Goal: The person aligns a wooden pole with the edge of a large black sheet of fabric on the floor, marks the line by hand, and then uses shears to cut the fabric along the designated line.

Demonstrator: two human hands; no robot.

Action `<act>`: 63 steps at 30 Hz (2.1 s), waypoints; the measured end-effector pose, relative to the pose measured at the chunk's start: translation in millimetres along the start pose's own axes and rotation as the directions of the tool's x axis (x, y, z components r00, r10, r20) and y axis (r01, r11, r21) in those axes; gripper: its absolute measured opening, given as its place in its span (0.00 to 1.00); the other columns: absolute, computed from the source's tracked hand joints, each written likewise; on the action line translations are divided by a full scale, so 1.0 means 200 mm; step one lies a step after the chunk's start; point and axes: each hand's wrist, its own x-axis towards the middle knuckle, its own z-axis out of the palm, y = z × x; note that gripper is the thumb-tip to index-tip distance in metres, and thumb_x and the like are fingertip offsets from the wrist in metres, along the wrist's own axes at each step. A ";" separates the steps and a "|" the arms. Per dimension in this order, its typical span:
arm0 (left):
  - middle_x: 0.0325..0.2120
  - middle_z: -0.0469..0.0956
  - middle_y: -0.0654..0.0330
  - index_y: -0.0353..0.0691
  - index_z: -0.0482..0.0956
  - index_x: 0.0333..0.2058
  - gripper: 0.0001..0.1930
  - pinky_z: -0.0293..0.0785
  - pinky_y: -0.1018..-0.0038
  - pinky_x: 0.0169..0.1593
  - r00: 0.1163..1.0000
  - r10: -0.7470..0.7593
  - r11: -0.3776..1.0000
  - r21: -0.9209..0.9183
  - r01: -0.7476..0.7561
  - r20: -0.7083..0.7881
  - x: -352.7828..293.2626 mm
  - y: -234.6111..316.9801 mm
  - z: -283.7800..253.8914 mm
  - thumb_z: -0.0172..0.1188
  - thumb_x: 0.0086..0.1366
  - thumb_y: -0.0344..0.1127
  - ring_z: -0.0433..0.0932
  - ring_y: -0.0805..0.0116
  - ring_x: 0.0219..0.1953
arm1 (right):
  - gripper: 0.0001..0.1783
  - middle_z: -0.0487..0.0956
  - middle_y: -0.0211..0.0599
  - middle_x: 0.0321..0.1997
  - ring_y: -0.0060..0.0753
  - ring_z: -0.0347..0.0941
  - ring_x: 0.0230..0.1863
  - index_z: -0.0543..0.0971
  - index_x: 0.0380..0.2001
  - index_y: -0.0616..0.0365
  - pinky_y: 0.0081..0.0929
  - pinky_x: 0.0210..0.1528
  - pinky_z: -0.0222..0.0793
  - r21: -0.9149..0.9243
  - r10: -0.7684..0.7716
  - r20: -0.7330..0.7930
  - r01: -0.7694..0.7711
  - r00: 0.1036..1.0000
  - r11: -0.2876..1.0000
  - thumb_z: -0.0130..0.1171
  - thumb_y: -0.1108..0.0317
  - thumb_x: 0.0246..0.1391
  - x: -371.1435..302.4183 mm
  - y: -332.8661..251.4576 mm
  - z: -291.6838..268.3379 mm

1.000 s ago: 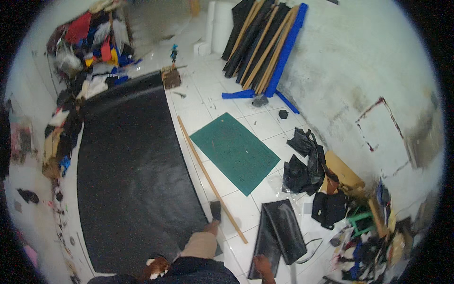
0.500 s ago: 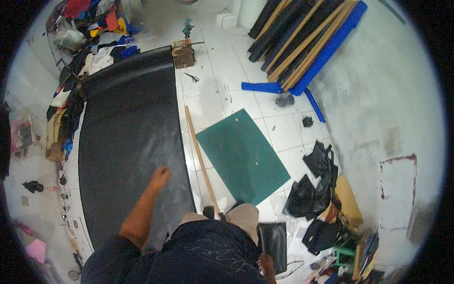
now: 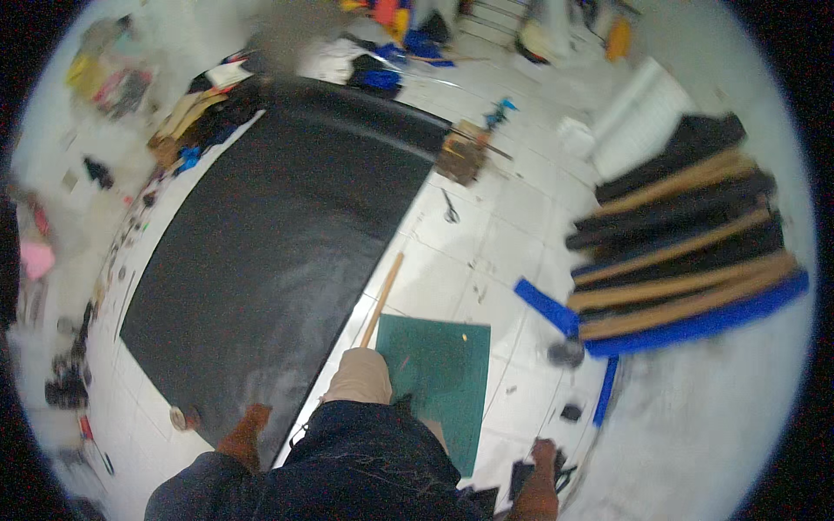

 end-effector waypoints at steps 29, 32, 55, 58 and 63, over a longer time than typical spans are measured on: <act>0.49 0.78 0.45 0.37 0.80 0.46 0.21 0.68 0.58 0.58 0.841 -0.542 0.420 -0.869 0.260 -0.010 1.83 1.79 -1.73 0.61 0.60 0.47 0.74 0.47 0.54 | 0.24 0.78 0.54 0.51 0.55 0.72 0.55 0.79 0.48 0.54 0.45 0.55 0.69 0.076 -0.788 0.614 0.989 0.050 0.123 0.55 0.48 0.59 3.10 -3.13 -1.91; 0.45 0.79 0.47 0.38 0.81 0.42 0.19 0.69 0.58 0.55 0.781 -0.620 0.251 -0.925 0.284 0.071 1.71 2.08 -2.01 0.59 0.60 0.48 0.75 0.46 0.49 | 0.25 0.79 0.56 0.43 0.57 0.75 0.48 0.76 0.45 0.55 0.47 0.51 0.69 0.100 -0.569 0.819 0.958 0.074 0.268 0.51 0.44 0.60 3.22 -3.19 -2.06; 0.52 0.76 0.52 0.36 0.71 0.58 0.22 0.67 0.64 0.58 0.253 -0.961 -0.019 -0.935 0.354 0.115 3.08 0.78 -0.02 0.55 0.70 0.41 0.73 0.60 0.55 | 0.35 0.59 0.48 0.69 0.53 0.55 0.69 0.60 0.67 0.41 0.55 0.66 0.55 -0.272 -0.912 0.304 0.943 0.274 0.192 0.51 0.41 0.61 4.83 -4.63 0.18; 0.56 0.70 0.45 0.35 0.67 0.60 0.28 0.63 0.59 0.62 0.118 -0.991 0.007 -0.832 0.555 0.070 2.68 0.85 0.50 0.59 0.67 0.44 0.67 0.51 0.61 | 0.39 0.50 0.45 0.75 0.54 0.43 0.75 0.53 0.71 0.35 0.61 0.70 0.45 -0.379 -0.929 0.245 0.909 0.277 0.171 0.47 0.36 0.61 4.81 -4.71 0.46; 0.67 0.50 0.39 0.41 0.62 0.64 0.33 0.60 0.52 0.65 0.217 -0.976 0.133 -0.776 0.616 0.005 3.17 0.97 0.48 0.63 0.64 0.44 0.57 0.38 0.66 | 0.39 0.47 0.37 0.76 0.53 0.41 0.75 0.51 0.71 0.28 0.66 0.69 0.46 -0.410 -0.930 0.252 0.900 0.268 0.149 0.43 0.32 0.60 5.12 -4.60 0.46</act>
